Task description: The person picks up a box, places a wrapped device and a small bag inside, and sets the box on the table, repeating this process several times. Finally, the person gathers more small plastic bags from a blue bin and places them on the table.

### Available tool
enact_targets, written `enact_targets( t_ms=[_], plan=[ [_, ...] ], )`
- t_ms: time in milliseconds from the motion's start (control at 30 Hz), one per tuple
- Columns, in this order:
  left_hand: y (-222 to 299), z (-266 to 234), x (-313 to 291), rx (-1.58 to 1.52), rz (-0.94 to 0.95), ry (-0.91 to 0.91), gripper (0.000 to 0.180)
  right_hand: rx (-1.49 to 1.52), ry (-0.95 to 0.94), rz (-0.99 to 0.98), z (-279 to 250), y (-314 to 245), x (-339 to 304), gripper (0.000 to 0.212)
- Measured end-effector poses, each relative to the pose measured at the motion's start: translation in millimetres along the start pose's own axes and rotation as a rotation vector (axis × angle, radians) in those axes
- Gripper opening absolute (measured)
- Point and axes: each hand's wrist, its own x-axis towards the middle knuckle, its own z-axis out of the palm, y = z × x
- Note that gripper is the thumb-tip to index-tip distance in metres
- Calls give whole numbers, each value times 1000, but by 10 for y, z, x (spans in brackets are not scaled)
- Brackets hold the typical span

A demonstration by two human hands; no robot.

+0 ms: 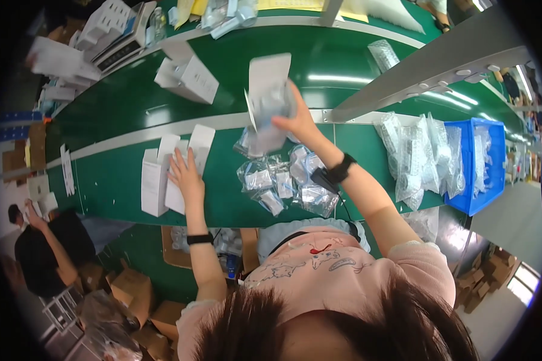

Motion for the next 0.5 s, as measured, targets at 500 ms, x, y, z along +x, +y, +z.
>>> enact_targets(
  t_ms=[500],
  plan=[
    [458, 25, -62, -1222, -207, -395, 90, -695, -964, 539, -1465, -609, -554, 45]
  ],
)
